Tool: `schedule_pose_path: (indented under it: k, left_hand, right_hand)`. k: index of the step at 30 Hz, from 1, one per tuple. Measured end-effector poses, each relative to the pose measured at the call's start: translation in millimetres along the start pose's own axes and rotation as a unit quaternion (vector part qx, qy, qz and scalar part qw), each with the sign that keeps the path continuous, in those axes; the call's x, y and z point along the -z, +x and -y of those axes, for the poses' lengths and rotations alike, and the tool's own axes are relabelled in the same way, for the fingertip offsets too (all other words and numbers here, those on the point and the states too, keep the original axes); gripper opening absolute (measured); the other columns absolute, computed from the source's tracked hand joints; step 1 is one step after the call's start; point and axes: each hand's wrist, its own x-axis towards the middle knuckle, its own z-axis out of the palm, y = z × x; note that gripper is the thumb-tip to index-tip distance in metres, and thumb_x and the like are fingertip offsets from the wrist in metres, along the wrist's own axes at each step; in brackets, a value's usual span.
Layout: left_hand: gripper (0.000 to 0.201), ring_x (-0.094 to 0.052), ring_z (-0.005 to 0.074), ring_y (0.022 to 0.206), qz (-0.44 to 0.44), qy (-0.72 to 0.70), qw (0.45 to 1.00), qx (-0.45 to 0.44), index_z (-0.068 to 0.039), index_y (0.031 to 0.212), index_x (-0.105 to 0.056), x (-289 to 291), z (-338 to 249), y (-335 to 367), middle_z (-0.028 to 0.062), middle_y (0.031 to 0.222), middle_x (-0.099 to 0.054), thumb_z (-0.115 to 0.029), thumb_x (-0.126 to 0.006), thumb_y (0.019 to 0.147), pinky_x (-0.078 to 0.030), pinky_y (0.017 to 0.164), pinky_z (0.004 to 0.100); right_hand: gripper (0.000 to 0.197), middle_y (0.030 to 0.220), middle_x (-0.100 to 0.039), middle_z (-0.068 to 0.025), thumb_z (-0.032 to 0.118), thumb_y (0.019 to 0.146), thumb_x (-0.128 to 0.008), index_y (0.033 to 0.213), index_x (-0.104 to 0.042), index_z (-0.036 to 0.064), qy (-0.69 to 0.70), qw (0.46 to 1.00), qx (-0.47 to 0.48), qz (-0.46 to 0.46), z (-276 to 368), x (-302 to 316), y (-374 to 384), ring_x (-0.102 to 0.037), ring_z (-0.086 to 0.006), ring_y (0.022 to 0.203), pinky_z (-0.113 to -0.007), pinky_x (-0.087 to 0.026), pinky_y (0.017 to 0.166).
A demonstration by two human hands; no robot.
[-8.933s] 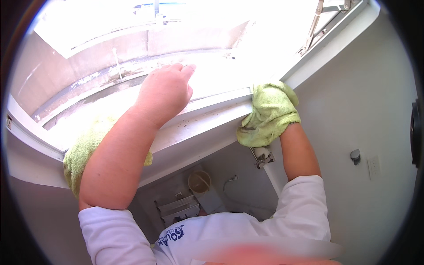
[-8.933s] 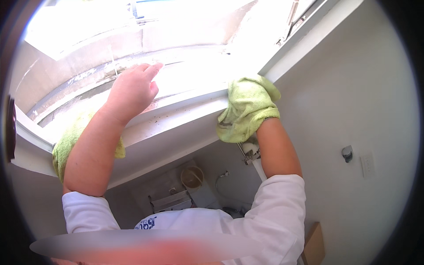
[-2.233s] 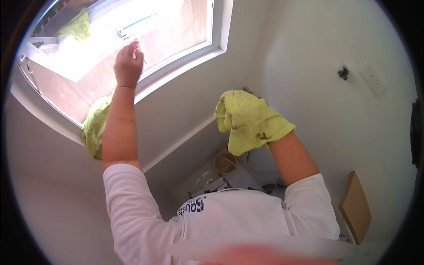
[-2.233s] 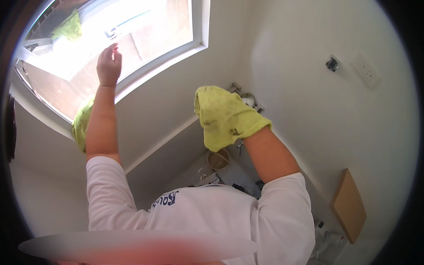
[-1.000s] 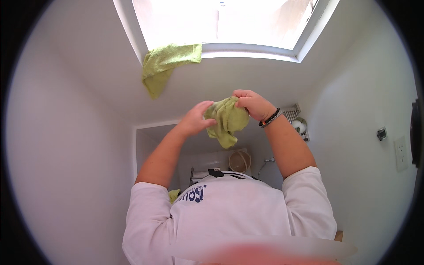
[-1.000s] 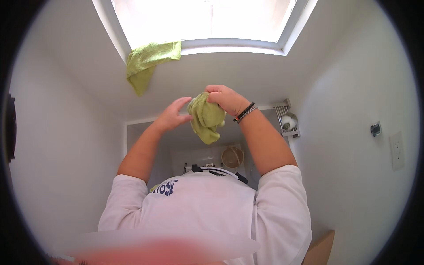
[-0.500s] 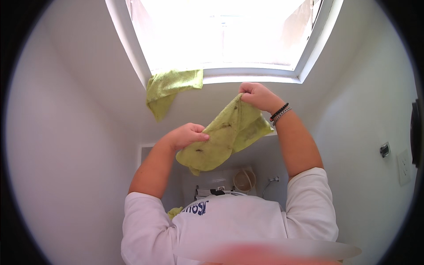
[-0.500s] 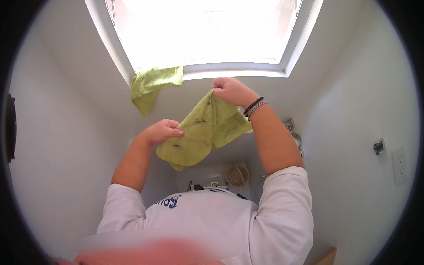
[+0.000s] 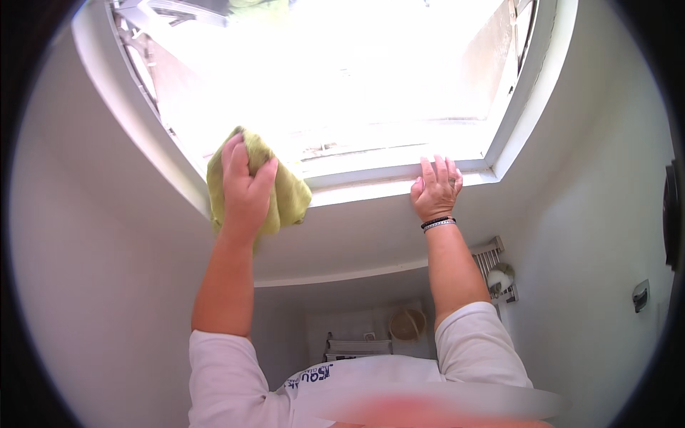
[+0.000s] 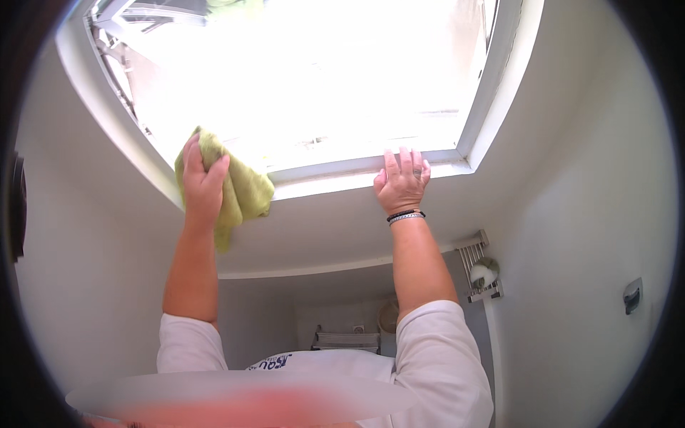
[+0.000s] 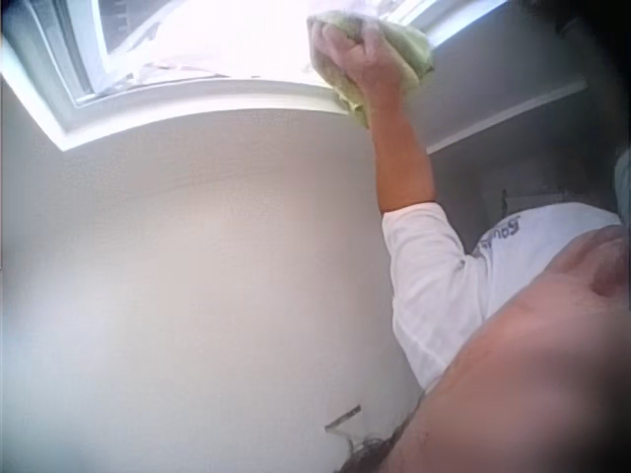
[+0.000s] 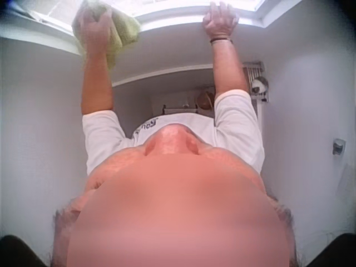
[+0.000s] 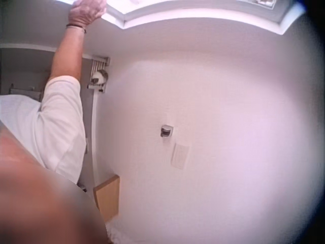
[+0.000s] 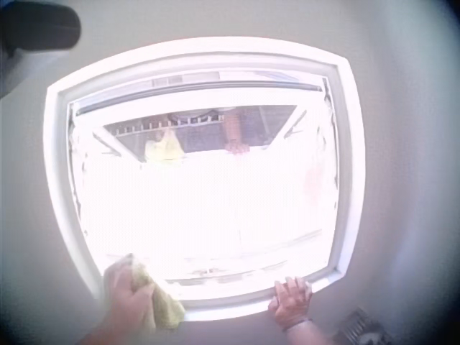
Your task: The person cleans a wall-mounted electrical outlet and then proceeds to clean a skylight window using a green cloth. They wipe the glass pane, the window frame, and the window sill thoroughly.
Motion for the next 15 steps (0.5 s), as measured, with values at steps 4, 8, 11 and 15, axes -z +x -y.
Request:
schedule_pose_path:
  k: [4,8,11,15]
  left_hand:
    - [0.019,-0.051,0.0270,0.075,0.229,-0.119,0.938,0.229,0.000,0.093,-0.044,-71.1,13.2,17.9,0.0141,0.080,-0.052,-0.010,-0.047,0.078,-0.042,0.072,0.0372]
    - [0.025,-0.055,0.0338,0.081,0.383,-0.034,0.907,0.171,-0.003,0.100,-0.046,-134.0,-16.6,25.4,0.0205,0.086,-0.057,-0.016,-0.050,0.079,-0.042,0.071,0.0384]
    - [0.024,-0.056,0.0315,0.081,0.501,-0.053,0.857,0.112,-0.004,0.099,-0.054,-159.9,-24.1,35.1,0.0186,0.087,-0.058,-0.016,-0.052,0.078,-0.043,0.071,0.0376]
    - [0.019,-0.057,0.0282,0.079,0.515,0.021,0.856,0.044,-0.005,0.091,-0.060,-183.5,-23.6,30.6,0.0159,0.085,-0.060,-0.011,-0.053,0.074,-0.044,0.070,0.0357]
  right_hand:
    - [0.043,0.108,-0.048,-0.0072,0.021,0.062,-0.052,0.104,-0.056,0.0148,0.016,1.000,-0.001,0.006,5.5,3.5,-0.8,-0.041,-0.0257,0.107,-0.043,-0.028,0.085]
    - [0.044,0.107,-0.050,-0.0056,0.021,0.061,-0.051,0.104,-0.056,0.0157,0.016,1.000,-0.004,-0.004,2.5,5.2,0.3,-0.042,-0.0253,0.106,-0.041,-0.030,0.083]
    - [0.043,0.106,-0.051,-0.0050,0.020,0.061,-0.051,0.104,-0.057,0.0159,0.016,1.000,-0.009,-0.011,0.7,5.6,0.9,-0.042,-0.0251,0.107,-0.040,-0.030,0.083]
    - [0.044,0.108,-0.049,-0.0052,0.020,0.062,-0.053,0.106,-0.054,0.0155,0.046,0.999,-0.018,-0.013,3.6,0.7,0.0,-0.042,-0.0252,0.108,-0.041,-0.030,0.083]
